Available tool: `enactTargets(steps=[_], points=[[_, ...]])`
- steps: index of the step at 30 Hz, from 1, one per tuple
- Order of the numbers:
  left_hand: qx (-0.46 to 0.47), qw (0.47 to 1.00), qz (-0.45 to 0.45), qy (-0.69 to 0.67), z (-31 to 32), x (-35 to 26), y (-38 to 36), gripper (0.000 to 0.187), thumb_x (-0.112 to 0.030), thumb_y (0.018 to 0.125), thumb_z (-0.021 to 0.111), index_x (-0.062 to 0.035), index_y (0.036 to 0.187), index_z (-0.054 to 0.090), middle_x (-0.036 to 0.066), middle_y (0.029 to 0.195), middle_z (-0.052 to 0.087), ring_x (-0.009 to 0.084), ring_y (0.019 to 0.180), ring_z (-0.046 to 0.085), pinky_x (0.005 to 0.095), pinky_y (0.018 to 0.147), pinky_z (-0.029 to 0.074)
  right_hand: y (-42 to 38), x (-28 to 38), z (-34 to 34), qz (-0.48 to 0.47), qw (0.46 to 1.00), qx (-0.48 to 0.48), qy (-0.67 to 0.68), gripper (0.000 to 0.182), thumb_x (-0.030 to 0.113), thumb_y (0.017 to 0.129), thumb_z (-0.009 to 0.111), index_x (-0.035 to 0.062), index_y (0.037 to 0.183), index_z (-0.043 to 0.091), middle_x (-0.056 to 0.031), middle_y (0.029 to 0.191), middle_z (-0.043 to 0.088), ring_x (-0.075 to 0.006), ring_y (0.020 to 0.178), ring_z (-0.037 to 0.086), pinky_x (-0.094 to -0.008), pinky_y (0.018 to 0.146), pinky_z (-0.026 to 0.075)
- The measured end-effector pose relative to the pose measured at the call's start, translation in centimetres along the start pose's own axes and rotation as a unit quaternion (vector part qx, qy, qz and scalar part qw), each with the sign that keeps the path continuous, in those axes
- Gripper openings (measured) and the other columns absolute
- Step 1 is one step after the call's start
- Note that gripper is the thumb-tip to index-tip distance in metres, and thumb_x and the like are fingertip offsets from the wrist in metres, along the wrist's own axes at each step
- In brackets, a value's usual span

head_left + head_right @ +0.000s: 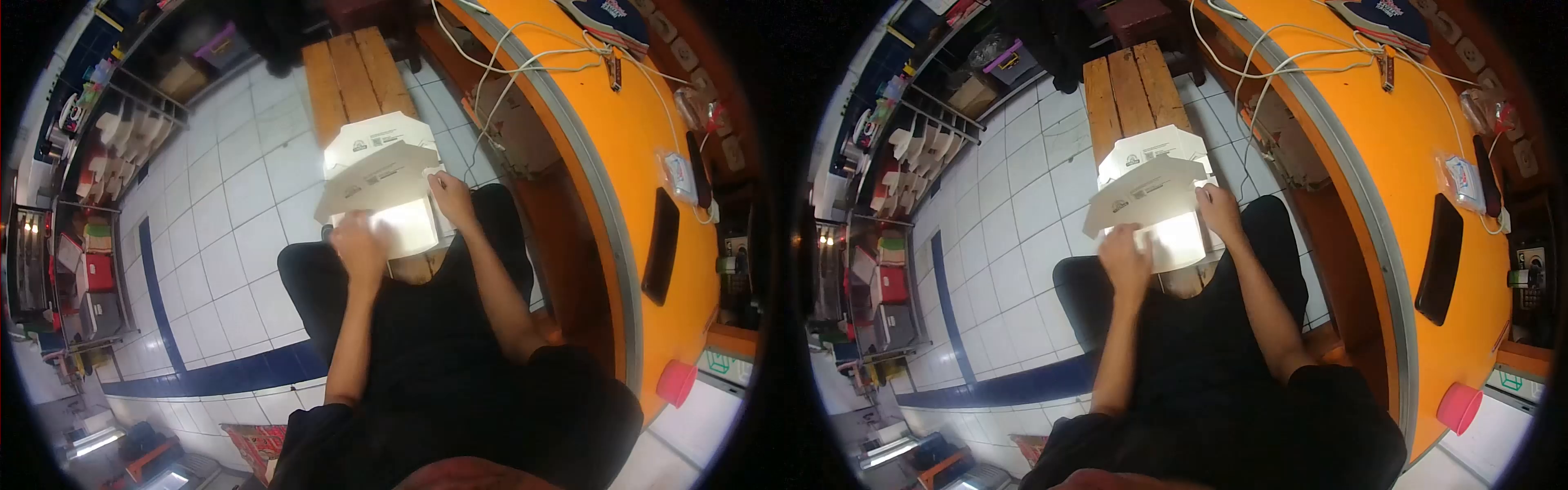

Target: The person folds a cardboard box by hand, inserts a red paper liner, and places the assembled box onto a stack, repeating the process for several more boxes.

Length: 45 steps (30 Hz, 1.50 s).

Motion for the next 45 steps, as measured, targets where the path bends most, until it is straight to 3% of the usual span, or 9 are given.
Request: enactTargets(steps=[5, 10, 19, 24, 26, 29, 36, 41, 45], points=[[0.297, 0.883, -0.211, -0.295, 7.0, -4.3, -0.7, 0.042, -0.041, 0.094, 0.065, -0.0014, 0.098, 0.076, 0.021, 0.089, 0.075, 0.0399, 0.088, 0.072, 0.0479, 0.083, 0.054, -1.5, 1.4, 0.3, 0.000, 1.000, 0.020, 0.023, 0.030, 0.027, 0.091, 0.066, -0.0017, 0.085, 0.070, -0.0219, 0.079, 0.070, -0.0395, 0.077, 0.070, -0.0457, 0.071, 0.054], [0.257, 0.862, -0.263, -0.348, 10.0, -3.6, -1.0, 0.037, -0.034, 0.095, 0.063, -0.0004, 0.090, 0.078, 0.021, 0.080, 0.075, 0.0366, 0.076, 0.074, 0.0437, 0.073, 0.057, -1.4, -0.1, 1.5, 0.013, 0.996, 0.046, 0.077, 0.020, 0.017, 0.090, 0.070, -0.0028, 0.088, 0.069, -0.0122, 0.072, 0.071, -0.0183, 0.060, 0.070, -0.0337, 0.062, 0.056], [0.279, 0.815, -0.307, -0.405, 10.9, -3.3, -0.3, 0.031, -0.027, 0.096, 0.066, 0.0016, 0.090, 0.076, 0.015, 0.080, 0.075, 0.0224, 0.075, 0.074, 0.0368, 0.069, 0.057, -2.8, 1.8, 1.2, -0.060, 0.997, 0.028, -0.024, 0.020, 0.018, 0.089, 0.066, -0.0017, 0.085, 0.067, -0.0198, 0.074, 0.070, -0.0372, 0.072, 0.071, -0.0434, 0.069, 0.056], [0.254, 0.754, -0.327, -0.510, 10.1, -3.0, -1.0, 0.031, -0.029, 0.097, 0.065, -0.0002, 0.102, 0.074, 0.019, 0.095, 0.072, 0.0270, 0.071, 0.070, 0.0412, 0.071, 0.056, -4.3, 2.3, -0.7, -0.030, 0.998, 0.043, -0.038, 0.030, 0.028, 0.088, 0.072, 0.0054, 0.107, 0.067, -0.0195, 0.100, 0.069, -0.0392, 0.094, 0.069, -0.0482, 0.081, 0.053], [0.179, 0.923, -0.156, -0.303, 3.5, -2.4, 0.1, 0.028, -0.029, 0.097, 0.066, -0.0044, 0.110, 0.073, 0.021, 0.105, 0.064, 0.0326, 0.079, 0.067, 0.0435, 0.076, 0.054, -5.7, 4.6, -2.9, -0.065, 0.993, 0.083, -0.058, 0.033, 0.030, 0.089, 0.072, 0.0073, 0.113, 0.067, -0.0177, 0.108, 0.067, -0.0383, 0.101, 0.067, -0.0458, 0.086, 0.053], [0.154, 0.977, -0.051, -0.138, -3.9, -0.6, -1.2, 0.032, -0.026, 0.088, 0.075, -0.0063, 0.113, 0.070, 0.021, 0.100, 0.059, 0.0388, 0.094, 0.058, 0.0480, 0.085, 0.051, -7.4, 6.1, -4.4, -0.113, 0.968, 0.205, -0.093, 0.033, 0.031, 0.088, 0.074, 0.0125, 0.115, 0.069, -0.0118, 0.117, 0.063, -0.0349, 0.110, 0.064, -0.0446, 0.090, 0.052], [0.282, 0.952, -0.072, -0.095, -0.7, 4.4, -6.6, 0.020, -0.024, 0.089, 0.073, -0.0067, 0.098, 0.075, 0.019, 0.098, 0.069, 0.0391, 0.093, 0.065, 0.0482, 0.083, 0.053, -8.6, 1.5, 1.1, -0.260, 0.880, 0.264, -0.296, 0.022, 0.027, 0.087, 0.072, 0.0093, 0.100, 0.068, -0.0098, 0.097, 0.066, -0.0342, 0.091, 0.067, -0.0467, 0.080, 0.054], [0.187, 0.971, -0.097, -0.112, -2.7, 6.5, -5.1, 0.028, -0.028, 0.096, 0.064, -0.0036, 0.087, 0.075, 0.019, 0.087, 0.072, 0.0392, 0.083, 0.070, 0.0501, 0.072, 0.054, -8.4, 7.7, -2.5, -0.243, 0.938, 0.195, -0.154, 0.042, 0.033, 0.093, 0.070, 0.0154, 0.131, 0.065, -0.0144, 0.109, 0.067, -0.0362, 0.098, 0.068, -0.0473, 0.081, 0.056], [0.162, 0.916, -0.366, 0.010, -10.7, 15.8, -8.0, 0.039, -0.041, 0.096, 0.065, -0.0037, 0.098, 0.076, 0.019, 0.097, 0.074, 0.0415, 0.092, 0.071, 0.0496, 0.079, 0.054, -6.3, 8.7, -3.2, -0.092, 0.983, 0.133, -0.082, 0.073, 0.040, 0.091, 0.073, 0.0207, 0.153, 0.041, -0.0173, 0.122, 0.061, -0.0368, 0.110, 0.066, -0.0478, 0.090, 0.056]])
Point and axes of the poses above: each hand's wrist, its own y-axis towards the middle knuckle, its own z-axis out of the palm, x = y × z, the point moved 5 cm from there along y, towards the middle knuckle
